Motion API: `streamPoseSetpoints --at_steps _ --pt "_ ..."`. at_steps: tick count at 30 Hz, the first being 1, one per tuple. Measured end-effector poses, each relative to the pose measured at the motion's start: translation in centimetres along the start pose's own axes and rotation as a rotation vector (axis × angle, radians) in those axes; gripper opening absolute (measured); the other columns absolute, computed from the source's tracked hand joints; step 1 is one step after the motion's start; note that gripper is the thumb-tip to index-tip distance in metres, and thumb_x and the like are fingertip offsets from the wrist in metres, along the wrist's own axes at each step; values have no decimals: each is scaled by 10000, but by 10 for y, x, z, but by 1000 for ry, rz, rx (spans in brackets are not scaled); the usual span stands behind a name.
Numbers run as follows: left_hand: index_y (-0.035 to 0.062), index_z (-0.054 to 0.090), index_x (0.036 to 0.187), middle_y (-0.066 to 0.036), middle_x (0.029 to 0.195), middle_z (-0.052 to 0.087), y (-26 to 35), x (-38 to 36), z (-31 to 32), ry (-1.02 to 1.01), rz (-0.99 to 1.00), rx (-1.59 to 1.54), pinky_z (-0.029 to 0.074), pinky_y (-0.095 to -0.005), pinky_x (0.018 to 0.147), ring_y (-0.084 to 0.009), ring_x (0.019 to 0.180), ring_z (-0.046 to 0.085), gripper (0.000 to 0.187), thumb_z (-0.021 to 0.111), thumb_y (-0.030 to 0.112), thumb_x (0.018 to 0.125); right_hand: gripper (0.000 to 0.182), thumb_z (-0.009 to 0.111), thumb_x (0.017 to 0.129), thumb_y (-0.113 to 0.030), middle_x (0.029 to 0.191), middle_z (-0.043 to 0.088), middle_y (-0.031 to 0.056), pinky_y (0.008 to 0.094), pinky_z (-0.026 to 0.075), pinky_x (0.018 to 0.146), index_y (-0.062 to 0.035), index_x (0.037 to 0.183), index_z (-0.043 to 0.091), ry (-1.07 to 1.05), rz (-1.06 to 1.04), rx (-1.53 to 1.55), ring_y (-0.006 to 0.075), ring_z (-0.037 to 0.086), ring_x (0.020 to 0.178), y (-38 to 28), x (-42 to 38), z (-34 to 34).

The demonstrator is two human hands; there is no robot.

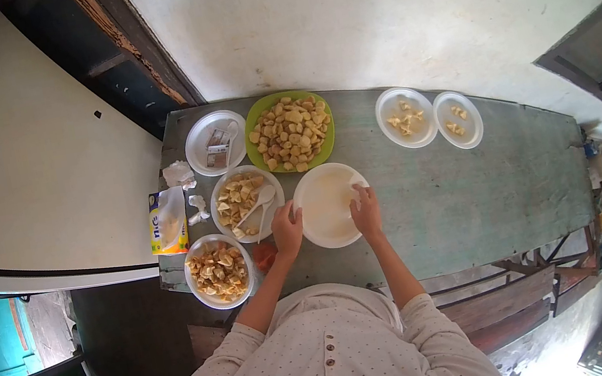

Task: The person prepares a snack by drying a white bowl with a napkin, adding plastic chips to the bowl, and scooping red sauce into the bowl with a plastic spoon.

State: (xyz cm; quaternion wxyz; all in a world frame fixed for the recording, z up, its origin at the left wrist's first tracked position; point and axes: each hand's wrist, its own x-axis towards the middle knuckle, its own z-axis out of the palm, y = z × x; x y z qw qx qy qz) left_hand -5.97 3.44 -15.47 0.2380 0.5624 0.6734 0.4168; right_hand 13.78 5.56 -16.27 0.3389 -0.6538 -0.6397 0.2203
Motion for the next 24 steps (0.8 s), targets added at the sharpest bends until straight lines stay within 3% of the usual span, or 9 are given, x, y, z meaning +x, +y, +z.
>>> streamPoseSetpoints --at_steps 2,8,12,15,17,19,21,23,24 --pt "-13 563 1027 -126 811 549 -2 0 -2 4 62 100 457 -356 603 -267 674 567 307 608 145 767 347 554 730 -39 973 509 148 338 493 670 -46 1075 520 17 -17 0 261 551 746 0 -3 -2" --pt "-3 577 1037 -116 804 543 -7 -3 -3 -7 90 166 464 -343 604 -252 672 571 329 626 158 755 351 564 719 -40 930 512 145 344 481 661 -44 1068 526 40 -38 20 256 546 739 2 -13 -3" --pt "-7 586 1021 -116 751 553 2 -6 -6 -36 36 48 459 -337 573 -219 627 575 312 631 150 755 363 527 721 -22 925 509 162 370 466 687 -28 1083 512 47 -46 -12 290 545 761 -2 -18 -7" --pt "-16 591 1003 -104 730 585 6 -5 -3 -21 -63 -131 489 -308 572 -165 609 588 279 623 147 778 359 493 724 -7 916 515 173 379 450 703 -10 1083 514 22 -85 6 305 545 780 -12 -21 -9" --pt "-32 578 1013 -90 757 610 11 -4 -2 -128 -525 -651 524 -288 608 -141 626 599 280 605 155 806 347 478 725 -1 905 521 178 382 441 710 2 1068 527 -14 -94 55 309 546 790 -24 -24 -10" --pt "-34 573 1009 -76 795 605 12 -4 -6 -197 -564 -761 529 -285 645 -138 668 598 271 591 158 818 299 456 733 -4 906 520 185 395 427 729 -11 1009 572 -198 -75 117 334 541 815 -39 -27 -8" --pt "-36 569 1004 -63 834 601 17 -4 -10 -269 -604 -870 534 -283 682 -135 710 597 263 577 161 829 239 513 757 -84 896 533 177 390 429 732 -10 967 600 -251 2 196 329 548 814 -58 -29 -9" --pt "-21 560 1018 -57 852 600 22 -5 -15 -349 -653 -1005 525 -277 681 -125 745 590 275 591 169 822 286 581 765 -209 910 540 177 382 437 715 -21 979 601 -258 -74 100 323 554 816 -79 -30 -15" --pt "-21 560 1018 -57 852 600 21 -6 -16 -347 -653 -1004 525 -277 681 -125 745 590 275 591 169 822 372 643 748 -279 859 562 164 341 449 701 21 965 602 -239 -124 69 281 576 805 -83 -30 -15"
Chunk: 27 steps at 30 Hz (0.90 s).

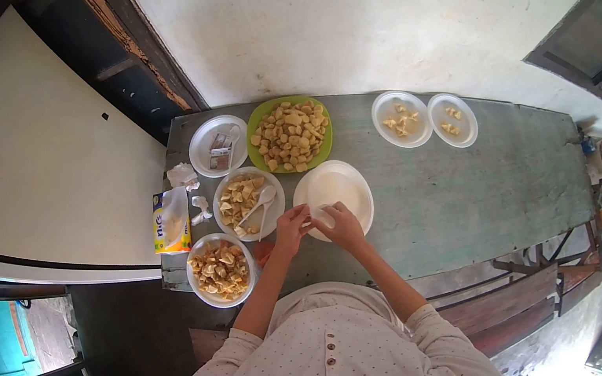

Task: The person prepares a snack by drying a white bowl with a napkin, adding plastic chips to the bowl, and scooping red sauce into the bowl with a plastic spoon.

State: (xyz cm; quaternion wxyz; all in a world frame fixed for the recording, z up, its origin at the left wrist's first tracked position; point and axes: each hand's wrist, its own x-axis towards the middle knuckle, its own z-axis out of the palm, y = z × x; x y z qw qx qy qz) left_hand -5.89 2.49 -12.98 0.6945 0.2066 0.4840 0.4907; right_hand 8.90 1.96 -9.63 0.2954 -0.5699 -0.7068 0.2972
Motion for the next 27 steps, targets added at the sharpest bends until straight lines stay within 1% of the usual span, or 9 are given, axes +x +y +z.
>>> streamPoseSetpoints --at_steps 2,6,12,18,19,21,25,26,27 --pt "-11 562 1027 -54 875 599 -1 0 -2 -55 -103 -80 515 -273 696 -123 773 582 281 595 177 820 373 653 739 -274 840 568 162 339 453 681 25 956 604 -4 -11 13 280 581 774 -9 1 -4" --pt "-7 557 1040 -54 881 601 -9 1 -5 -106 -113 -162 506 -269 706 -128 768 581 287 595 174 821 351 666 731 -253 784 585 161 327 461 624 35 925 613 -16 -69 45 277 589 677 -3 2 -4" --pt "-27 539 1057 -71 899 600 -8 -5 -1 -106 -88 -182 511 -276 708 -146 797 585 297 582 158 829 281 649 745 -210 759 589 170 316 455 598 42 865 622 -23 -55 118 262 590 658 -3 -2 -5" --pt "-41 531 1060 -84 899 597 -9 -7 1 -93 -66 -180 515 -269 705 -156 799 588 300 574 151 833 230 632 751 -180 740 591 172 316 448 584 38 822 620 -17 -59 136 270 586 650 -4 -4 -5" --pt "-43 532 1055 -84 894 597 -11 -7 1 -82 -42 -158 517 -269 699 -154 790 589 299 575 151 831 230 632 751 -180 740 591 172 316 448 584 38 822 620 -20 -58 136 270 586 650 -7 -5 -5" --pt "-44 533 1050 -84 889 597 -10 -8 3 -75 -17 -136 519 -269 693 -152 782 591 298 576 151 829 228 615 741 -194 726 575 184 367 451 602 23 813 614 7 -40 148 331 576 663 -11 -5 -6" --pt "-43 552 1012 -80 857 598 -15 -1 -3 89 58 29 530 -257 618 -129 720 589 257 568 133 824 199 612 734 -176 729 575 179 376 454 597 14 791 608 70 -43 97 338 572 660 -13 -3 -11" --pt "-41 558 998 -81 849 598 -20 4 -8 156 82 109 531 -251 593 -121 703 587 243 564 128 825 182 613 728 -165 732 577 171 378 455 592 9 780 606 123 -53 71 337 571 660 -13 -1 -15" --pt "-41 558 998 -81 849 598 -24 7 -13 157 83 107 531 -251 593 -121 703 587 243 564 128 825 165 613 723 -154 735 578 164 380 457 587 4 769 603 177 -62 44 336 569 659 -14 2 -21"
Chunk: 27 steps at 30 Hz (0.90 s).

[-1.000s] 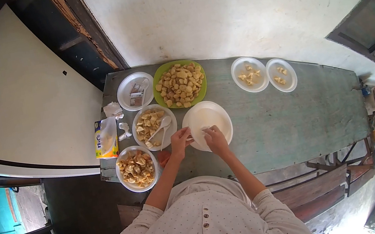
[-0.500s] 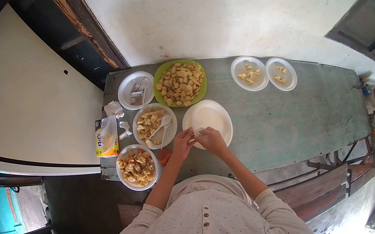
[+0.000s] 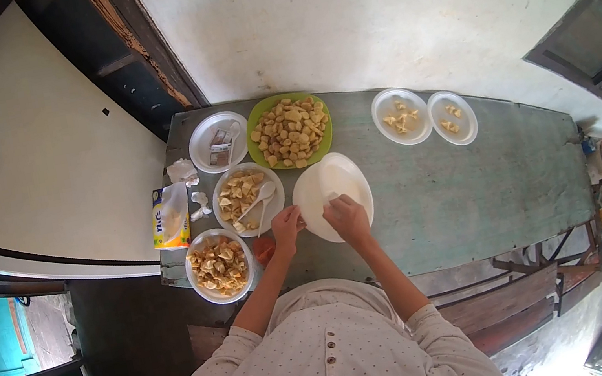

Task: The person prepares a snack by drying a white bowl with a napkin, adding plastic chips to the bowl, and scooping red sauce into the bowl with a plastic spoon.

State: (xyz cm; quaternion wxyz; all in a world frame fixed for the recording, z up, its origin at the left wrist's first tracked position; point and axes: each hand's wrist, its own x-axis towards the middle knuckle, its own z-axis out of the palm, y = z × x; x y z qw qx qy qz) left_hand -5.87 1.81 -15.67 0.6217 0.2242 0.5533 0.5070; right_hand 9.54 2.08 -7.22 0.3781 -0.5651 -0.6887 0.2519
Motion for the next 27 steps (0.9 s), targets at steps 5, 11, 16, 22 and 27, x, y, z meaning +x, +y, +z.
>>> streamPoseSetpoints --at_steps 5,11,16,22,27 --pt "-62 565 993 -94 807 616 -22 10 -27 151 77 86 501 -228 489 -124 637 598 273 589 138 809 151 628 701 -138 727 588 136 367 455 548 1 756 612 155 -27 -102 315 571 596 2 15 -29" --pt "-8 580 1014 -91 927 607 -22 14 -37 164 360 586 488 -240 542 -120 681 588 269 594 163 807 174 621 707 -124 696 577 146 339 434 541 39 768 615 215 55 -64 291 568 587 17 19 -56" --pt "23 582 1010 -141 856 607 20 2 -1 5 411 582 483 -279 606 -187 654 605 298 596 230 796 205 635 713 -152 717 581 150 334 437 553 43 771 610 85 80 -28 286 571 597 15 18 -66" --pt "-9 556 1029 -96 827 595 79 -29 55 -137 69 481 480 -273 534 -147 666 587 401 528 343 840 204 662 706 -144 716 576 130 318 443 571 38 782 610 -110 -45 -57 266 571 615 -10 1 -43" --pt "-64 516 1045 -202 856 589 48 -17 43 -41 470 867 463 -395 681 -318 741 595 383 517 254 832 199 667 705 -153 771 573 128 329 454 598 17 793 612 -225 -47 -67 283 573 654 -26 -19 -22"
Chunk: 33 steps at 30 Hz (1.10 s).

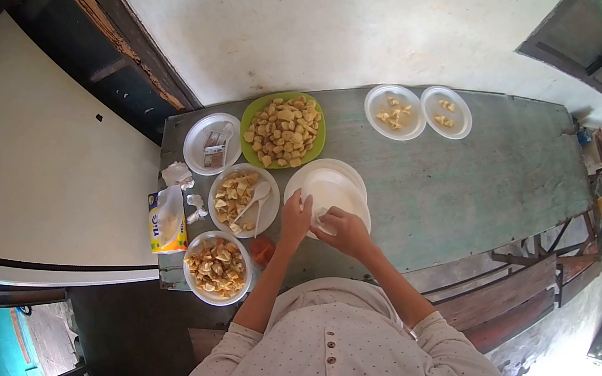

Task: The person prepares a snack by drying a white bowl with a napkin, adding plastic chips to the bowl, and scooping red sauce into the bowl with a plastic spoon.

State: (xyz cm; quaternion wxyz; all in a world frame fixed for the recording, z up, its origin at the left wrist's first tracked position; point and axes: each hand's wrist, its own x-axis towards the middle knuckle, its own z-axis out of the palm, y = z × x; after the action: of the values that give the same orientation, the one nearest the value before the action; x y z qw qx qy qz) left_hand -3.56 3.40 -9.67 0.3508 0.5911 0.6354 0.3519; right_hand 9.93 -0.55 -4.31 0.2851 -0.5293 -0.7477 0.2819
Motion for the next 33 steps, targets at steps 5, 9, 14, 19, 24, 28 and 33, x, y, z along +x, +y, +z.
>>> streamPoseSetpoints --at_steps 5,9,14,19,24,28,33 --pt "-80 499 1040 -243 866 564 -19 -11 -4 149 106 -89 435 -424 728 -399 806 551 289 450 142 861 158 586 743 -60 802 564 149 331 456 616 46 859 596 249 36 79 283 574 683 38 -3 19" --pt "-41 493 1026 -234 847 563 -4 -21 -19 235 190 -140 428 -391 680 -381 788 551 252 429 151 875 150 537 748 -6 850 568 174 340 459 617 56 875 587 454 124 -22 280 577 704 48 12 4" --pt "-31 484 1025 -222 811 552 17 -26 -21 119 227 -173 420 -379 650 -360 738 546 230 403 137 890 146 511 745 19 862 558 182 355 450 684 36 879 565 492 -9 30 332 556 780 21 42 0" --pt "-55 478 1022 -242 794 547 22 -19 -32 180 184 -202 431 -390 632 -397 727 543 224 405 108 887 164 522 709 31 922 546 157 391 448 743 -19 860 564 223 -183 135 331 531 856 -23 24 31" --pt "-41 478 980 -234 774 537 24 -23 -48 84 140 -264 419 -390 607 -393 697 529 190 402 109 890 135 542 695 16 929 551 138 368 455 750 -29 816 579 198 -171 -20 303 532 880 4 34 20" --pt "-44 475 978 -228 796 538 39 -21 -54 81 248 -139 420 -389 617 -394 718 529 187 403 105 890 142 537 672 40 927 551 143 365 447 755 -8 803 563 376 7 -84 318 519 875 11 58 -8" --pt "-50 481 986 -229 806 546 39 -9 -54 127 321 -118 425 -388 626 -392 739 538 198 409 105 887 190 561 616 95 871 541 134 364 452 719 3 780 537 167 -248 32 306 530 814 -18 25 26"
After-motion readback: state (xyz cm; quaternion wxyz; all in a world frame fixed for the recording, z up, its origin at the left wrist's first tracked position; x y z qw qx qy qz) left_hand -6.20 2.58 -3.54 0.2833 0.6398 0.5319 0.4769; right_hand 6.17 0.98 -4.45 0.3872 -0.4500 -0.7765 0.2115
